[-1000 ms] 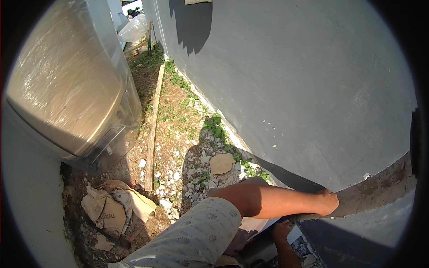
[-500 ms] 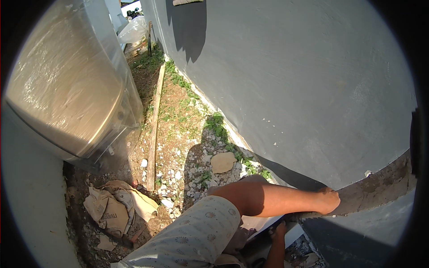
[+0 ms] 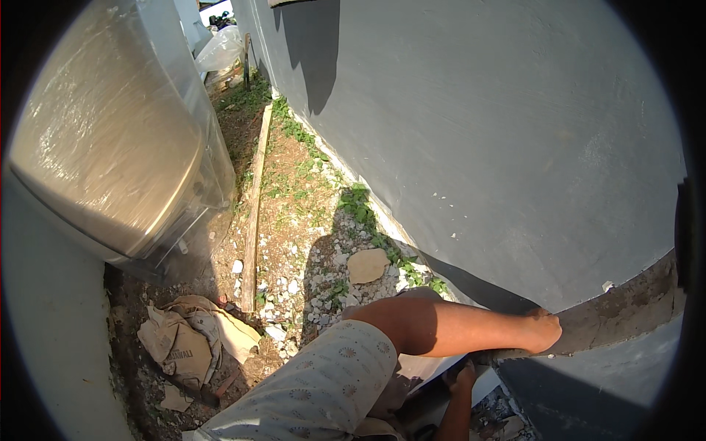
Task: Connecting and securing PVC pipes within a wall cutout.
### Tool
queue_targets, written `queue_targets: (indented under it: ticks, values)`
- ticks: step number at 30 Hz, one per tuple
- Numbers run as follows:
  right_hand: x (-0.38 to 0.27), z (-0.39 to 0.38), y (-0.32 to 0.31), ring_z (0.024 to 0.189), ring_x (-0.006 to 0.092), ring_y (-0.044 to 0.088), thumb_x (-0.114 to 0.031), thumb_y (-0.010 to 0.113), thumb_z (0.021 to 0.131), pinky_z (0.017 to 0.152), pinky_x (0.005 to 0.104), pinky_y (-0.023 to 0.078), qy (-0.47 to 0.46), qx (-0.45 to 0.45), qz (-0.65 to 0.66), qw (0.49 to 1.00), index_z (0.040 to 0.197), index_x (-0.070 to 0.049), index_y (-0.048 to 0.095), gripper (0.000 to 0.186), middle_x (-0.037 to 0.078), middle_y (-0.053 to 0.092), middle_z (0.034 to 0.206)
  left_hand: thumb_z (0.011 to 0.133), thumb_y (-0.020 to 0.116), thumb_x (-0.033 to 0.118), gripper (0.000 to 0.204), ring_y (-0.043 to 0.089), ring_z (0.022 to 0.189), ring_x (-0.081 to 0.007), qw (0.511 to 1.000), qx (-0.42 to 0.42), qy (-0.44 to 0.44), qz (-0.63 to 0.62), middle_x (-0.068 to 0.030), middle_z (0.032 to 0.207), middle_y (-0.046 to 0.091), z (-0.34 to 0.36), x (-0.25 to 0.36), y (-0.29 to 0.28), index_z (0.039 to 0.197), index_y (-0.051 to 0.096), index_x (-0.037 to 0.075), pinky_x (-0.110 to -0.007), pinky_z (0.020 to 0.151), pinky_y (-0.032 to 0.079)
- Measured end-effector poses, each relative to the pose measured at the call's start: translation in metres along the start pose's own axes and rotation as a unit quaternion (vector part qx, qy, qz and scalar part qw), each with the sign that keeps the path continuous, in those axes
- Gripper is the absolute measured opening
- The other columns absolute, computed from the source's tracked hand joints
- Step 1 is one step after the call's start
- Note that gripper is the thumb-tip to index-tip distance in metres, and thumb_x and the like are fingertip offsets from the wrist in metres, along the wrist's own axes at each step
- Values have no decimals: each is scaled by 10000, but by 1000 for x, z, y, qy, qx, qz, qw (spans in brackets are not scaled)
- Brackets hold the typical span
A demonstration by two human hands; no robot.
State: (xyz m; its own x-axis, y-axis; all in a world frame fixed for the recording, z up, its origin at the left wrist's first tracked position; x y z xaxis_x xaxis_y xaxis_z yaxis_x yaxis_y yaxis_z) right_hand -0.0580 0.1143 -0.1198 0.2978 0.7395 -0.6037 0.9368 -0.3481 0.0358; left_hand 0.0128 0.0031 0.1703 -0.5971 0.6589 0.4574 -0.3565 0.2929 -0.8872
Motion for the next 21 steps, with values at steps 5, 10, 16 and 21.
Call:
queue_targets:
  ticks: [5,10,16,21]
  values:
    - [0,-7,2,750,239,599,-150,411,890,551,411,530,-41,3,-148,988,1263,-139,425,374,92,590,963,763,572,66,241,599,997,-320,1000,14,-15,-9,-205,1026,622,1,-1,4,960,651,-47,-401,850,477]
    - [-5,-10,6,680,257,626,6,531,787,438,365,533,-75,27,-257,963,1265,-106,418,504,146,587,978,761,577,67,239,604,991,-315,999,-1,-28,-33,-206,1031,622,3,1,3,957,651,-48,-397,845,481]
    - [-15,-32,16,905,374,589,29,591,696,622,470,556,-83,59,-360,927,1382,-51,247,771,213,529,1119,756,578,77,245,618,964,-310,1000,-6,-24,-8,-210,1023,625,2,-1,5,954,652,-48,-392,824,490]
    - [-23,-27,20,1025,432,528,-310,588,771,840,553,417,-304,95,-744,587,1242,125,380,674,254,546,1118,738,586,62,201,633,920,-319,998,55,-6,-1,-202,941,647,3,-1,9,892,670,-35,-402,800,504]
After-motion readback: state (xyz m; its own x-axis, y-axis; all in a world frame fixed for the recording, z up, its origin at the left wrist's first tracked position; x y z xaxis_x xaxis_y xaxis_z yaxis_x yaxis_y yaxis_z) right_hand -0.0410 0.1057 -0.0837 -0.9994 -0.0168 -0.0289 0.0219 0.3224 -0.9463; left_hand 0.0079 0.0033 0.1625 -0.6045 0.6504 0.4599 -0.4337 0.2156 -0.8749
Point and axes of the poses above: each hand's wrist, its own z-axis towards the middle knuckle, its own y-axis out of the palm, x = y × z, the point moved 2 cm from there along z, towards the middle knuckle
